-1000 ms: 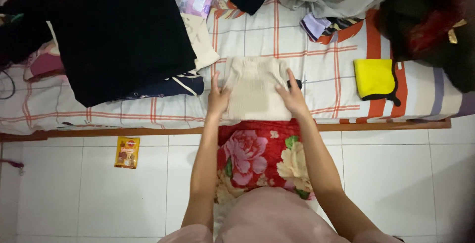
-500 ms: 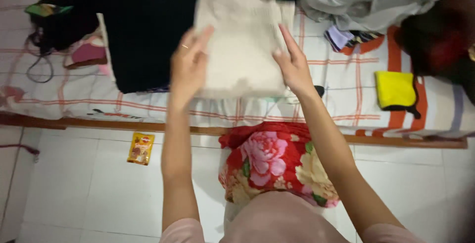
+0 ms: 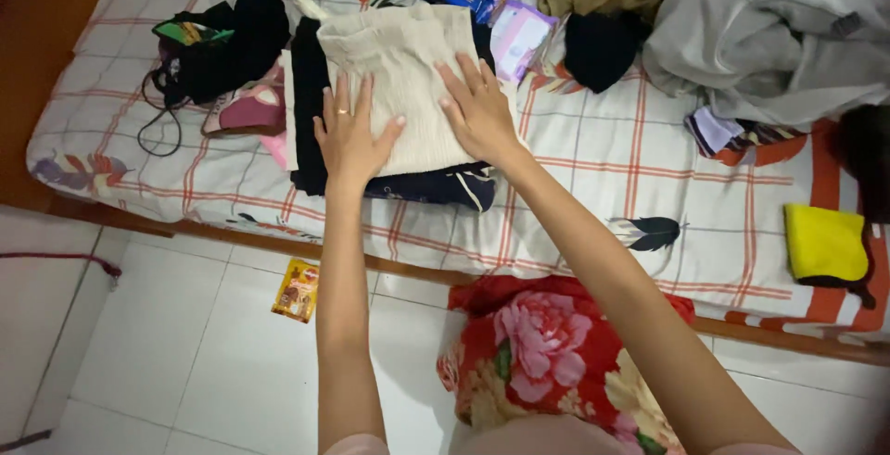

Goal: Folding various pieces of laundry on a bed including tops and pants

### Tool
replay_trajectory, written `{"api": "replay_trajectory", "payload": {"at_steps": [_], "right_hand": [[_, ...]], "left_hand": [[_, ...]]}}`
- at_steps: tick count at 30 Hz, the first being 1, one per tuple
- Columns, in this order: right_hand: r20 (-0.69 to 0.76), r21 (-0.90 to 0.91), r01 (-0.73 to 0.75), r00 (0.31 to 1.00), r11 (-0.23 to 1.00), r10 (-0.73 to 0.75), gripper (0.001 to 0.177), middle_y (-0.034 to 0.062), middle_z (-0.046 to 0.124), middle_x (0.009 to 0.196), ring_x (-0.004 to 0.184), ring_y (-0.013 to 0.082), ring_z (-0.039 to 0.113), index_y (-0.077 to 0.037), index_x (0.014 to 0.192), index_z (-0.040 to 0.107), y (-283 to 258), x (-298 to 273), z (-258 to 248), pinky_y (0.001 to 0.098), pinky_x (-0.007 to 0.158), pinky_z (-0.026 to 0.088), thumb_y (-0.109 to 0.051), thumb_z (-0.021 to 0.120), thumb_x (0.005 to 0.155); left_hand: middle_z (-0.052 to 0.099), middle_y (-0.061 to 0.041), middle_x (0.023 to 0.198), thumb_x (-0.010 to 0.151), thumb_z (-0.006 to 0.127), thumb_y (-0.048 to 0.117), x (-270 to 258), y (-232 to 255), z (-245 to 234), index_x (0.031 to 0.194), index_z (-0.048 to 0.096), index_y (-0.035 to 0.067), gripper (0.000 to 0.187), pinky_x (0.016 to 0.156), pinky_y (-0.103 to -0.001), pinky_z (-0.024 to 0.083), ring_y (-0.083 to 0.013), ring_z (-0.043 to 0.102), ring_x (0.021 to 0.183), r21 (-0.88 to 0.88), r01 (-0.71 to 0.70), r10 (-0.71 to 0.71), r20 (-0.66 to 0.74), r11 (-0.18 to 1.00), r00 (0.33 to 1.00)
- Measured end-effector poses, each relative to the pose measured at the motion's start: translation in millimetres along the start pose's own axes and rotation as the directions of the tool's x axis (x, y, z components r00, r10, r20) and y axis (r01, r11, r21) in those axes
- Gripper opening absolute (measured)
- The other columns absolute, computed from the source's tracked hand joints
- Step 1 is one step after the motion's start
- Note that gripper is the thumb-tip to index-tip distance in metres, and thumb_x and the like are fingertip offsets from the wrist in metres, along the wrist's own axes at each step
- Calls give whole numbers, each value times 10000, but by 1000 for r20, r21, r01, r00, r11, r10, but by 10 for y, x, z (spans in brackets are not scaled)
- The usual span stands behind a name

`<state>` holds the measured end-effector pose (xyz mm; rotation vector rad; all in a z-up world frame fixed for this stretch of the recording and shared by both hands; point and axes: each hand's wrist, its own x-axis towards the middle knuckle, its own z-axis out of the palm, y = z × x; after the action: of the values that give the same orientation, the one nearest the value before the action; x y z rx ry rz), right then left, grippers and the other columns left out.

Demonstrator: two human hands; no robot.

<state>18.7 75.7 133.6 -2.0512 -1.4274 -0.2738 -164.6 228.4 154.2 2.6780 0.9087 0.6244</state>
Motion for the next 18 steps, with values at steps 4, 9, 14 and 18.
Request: {"api": "replay_trajectory", "payload": {"at_steps": [4,9,14,18], "right_hand": [[-30,89,-10,999,996,12,541,216,392,1625,1458,463,375,-177,1582,411,142,-20,-77,505,1215,322,-244,554,1065],[-181,258,-36,980,965,85,578,240,431,1599,1494,422,404,-21,1597,380,953,-104,4,497,1251,288,-131,514,1045],[-220,86,-174,957,981,189,495,251,451,1559,1404,449,444,-28,1466,522,2029,-293,-163,502,1190,359,-151,604,993],[-140,-214,-229,969,950,202,428,229,425,1562,1333,459,459,-26,1316,647,2821,-356,-289,530,1085,434,-142,650,904]], "left_hand": [[241,-185,1662,861,740,585,-79,269,-134,1582,408,216,876,1088,-805,170,-470,185,1517,29,27,-26,-38,999,999],[286,-228,1664,866,802,256,-344,1074,208,1535,471,68,769,1300,-651,210,-469,240,1576,-172,-325,221,-447,930,867],[395,-235,1591,872,776,200,-345,2131,1227,1458,513,21,668,1252,-545,289,-466,326,1512,-512,-446,349,-279,734,895],[452,-258,1524,940,715,141,-260,2280,2781,1424,517,-2,542,1211,-511,334,-454,377,1472,-660,-350,305,-189,664,934]]}}
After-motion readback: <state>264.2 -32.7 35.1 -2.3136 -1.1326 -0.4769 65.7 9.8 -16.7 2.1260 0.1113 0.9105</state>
